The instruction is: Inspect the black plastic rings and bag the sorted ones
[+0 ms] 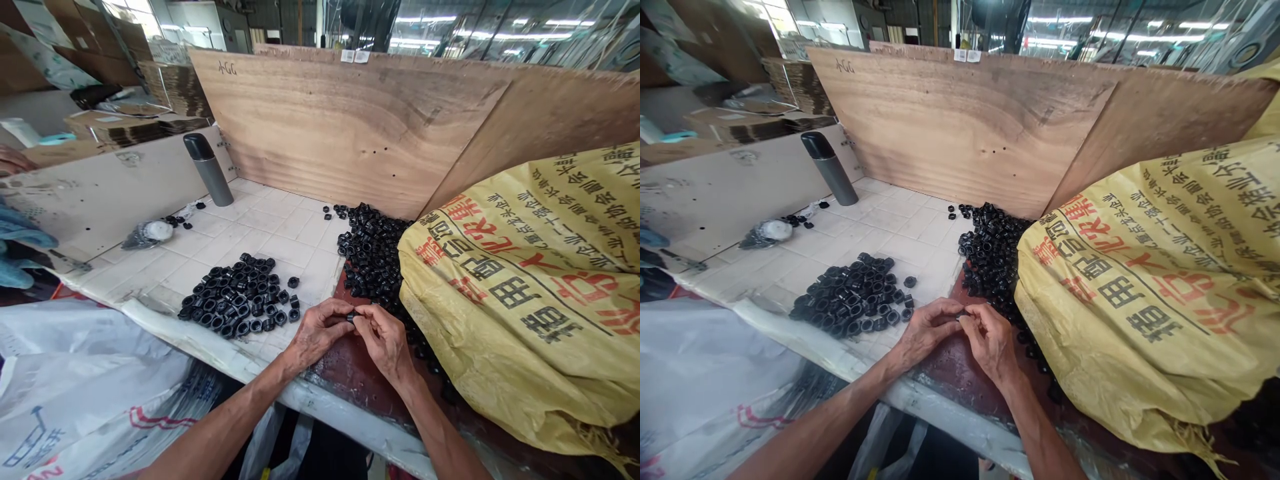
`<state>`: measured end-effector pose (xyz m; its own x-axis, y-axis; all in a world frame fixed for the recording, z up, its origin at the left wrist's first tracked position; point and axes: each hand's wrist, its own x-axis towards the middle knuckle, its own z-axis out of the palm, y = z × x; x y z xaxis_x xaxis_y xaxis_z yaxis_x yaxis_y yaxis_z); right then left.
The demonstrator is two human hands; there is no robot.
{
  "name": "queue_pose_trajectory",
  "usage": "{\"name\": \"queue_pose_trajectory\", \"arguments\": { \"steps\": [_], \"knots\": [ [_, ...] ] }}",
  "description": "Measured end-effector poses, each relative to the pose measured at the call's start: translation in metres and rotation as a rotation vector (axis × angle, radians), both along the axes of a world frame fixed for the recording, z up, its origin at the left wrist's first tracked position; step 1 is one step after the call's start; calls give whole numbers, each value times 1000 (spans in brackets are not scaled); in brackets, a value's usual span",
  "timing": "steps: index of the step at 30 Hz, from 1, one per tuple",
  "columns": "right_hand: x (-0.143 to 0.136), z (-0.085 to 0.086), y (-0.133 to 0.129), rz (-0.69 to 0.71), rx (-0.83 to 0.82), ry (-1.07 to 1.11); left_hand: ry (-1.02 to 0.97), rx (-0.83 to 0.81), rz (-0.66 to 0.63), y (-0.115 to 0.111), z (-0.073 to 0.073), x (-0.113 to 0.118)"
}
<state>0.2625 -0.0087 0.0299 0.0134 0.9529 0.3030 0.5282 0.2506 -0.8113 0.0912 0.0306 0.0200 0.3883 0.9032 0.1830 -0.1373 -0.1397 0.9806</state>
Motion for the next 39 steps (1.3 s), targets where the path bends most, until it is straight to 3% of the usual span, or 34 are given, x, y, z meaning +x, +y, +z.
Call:
{"name": "queue_pose_trajectory", "arguments": {
  "steps": [2,8,16,27,39],
  "knots": [
    [1,1,-1,42,9,-4,-4,-24,28,1,1,0],
    [-1,-4,2,-50,62,-209,39,26,48,1,1,-1],
    [-3,10,-1,-14,-48,-65,-68,-128,64,3,-3,1],
    [1,8,0,-30,-77,37,-62,-110,63,3,-1,0],
    [-2,4,1,-62,-36,-66,-47,-96,64,2,-9,1]
  ]
}}
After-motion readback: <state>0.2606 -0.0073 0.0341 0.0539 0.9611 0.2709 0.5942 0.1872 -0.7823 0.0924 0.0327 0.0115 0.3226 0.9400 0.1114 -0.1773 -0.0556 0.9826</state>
